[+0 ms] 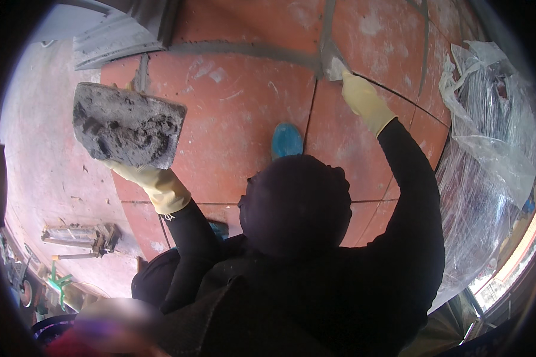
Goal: The person applies gray grout into the joints between red floor tiles using a trowel and a smaller hand tool. They repeatedly scoop grout from the trowel and press it into the gaps, smoothing the surface as they work across multiple tile intersections.
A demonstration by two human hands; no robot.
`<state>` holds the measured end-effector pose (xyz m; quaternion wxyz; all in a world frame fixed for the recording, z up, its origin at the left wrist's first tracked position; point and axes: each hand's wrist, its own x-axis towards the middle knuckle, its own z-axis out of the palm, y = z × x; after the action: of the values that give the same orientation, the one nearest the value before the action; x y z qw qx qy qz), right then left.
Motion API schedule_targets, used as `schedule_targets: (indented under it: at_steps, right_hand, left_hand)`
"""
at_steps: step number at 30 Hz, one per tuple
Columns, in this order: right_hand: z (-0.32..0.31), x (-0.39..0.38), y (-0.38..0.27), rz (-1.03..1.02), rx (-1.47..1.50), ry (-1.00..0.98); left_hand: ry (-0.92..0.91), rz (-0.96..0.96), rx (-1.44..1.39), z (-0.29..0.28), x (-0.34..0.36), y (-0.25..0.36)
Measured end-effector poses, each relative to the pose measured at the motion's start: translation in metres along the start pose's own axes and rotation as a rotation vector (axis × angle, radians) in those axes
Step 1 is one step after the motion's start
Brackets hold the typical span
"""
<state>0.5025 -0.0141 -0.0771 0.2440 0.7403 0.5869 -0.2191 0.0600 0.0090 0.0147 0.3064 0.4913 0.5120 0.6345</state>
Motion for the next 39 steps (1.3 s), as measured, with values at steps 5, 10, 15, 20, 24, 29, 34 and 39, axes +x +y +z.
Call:
schedule_targets:
  at_steps: [5, 10, 15, 20, 24, 29, 34, 39]
  right_hand:
    - [0.014, -0.031, -0.002, -0.035, 0.036, -0.007]
    - [0.031, -0.058, -0.008, -0.046, 0.127, -0.011]
    - [0.07, -0.092, 0.002, 0.023, 0.256, 0.016]
    - [0.083, -0.103, 0.016, -0.062, 0.484, 0.225]
    - [0.032, -0.035, -0.001, -0.389, 0.364, 0.283]
    - [-0.046, 0.068, -0.087, -0.715, 0.054, 0.32]
    - [-0.075, 0.125, -0.16, -0.781, -0.173, 0.255]
    - [-0.065, 0.14, -0.167, -0.745, -0.248, 0.198]
  left_hand:
    - [0.001, 0.002, -0.067, 0.007, -0.001, 0.007]
    - [0.03, -0.03, -0.093, 0.005, -0.002, 0.007]
    - [0.077, 0.004, 0.015, 0.006, -0.001, 0.002]
    - [0.112, -0.058, -0.123, 0.012, 0.002, 0.004]
    - [0.147, -0.091, -0.257, 0.013, 0.003, 0.003]
    - [0.173, -0.137, -0.428, 0.011, 0.0, 0.0]
    - [0.182, -0.151, -0.601, 0.008, 0.001, -0.002]
    - [0.153, -0.153, -0.769, 0.008, 0.003, -0.003]
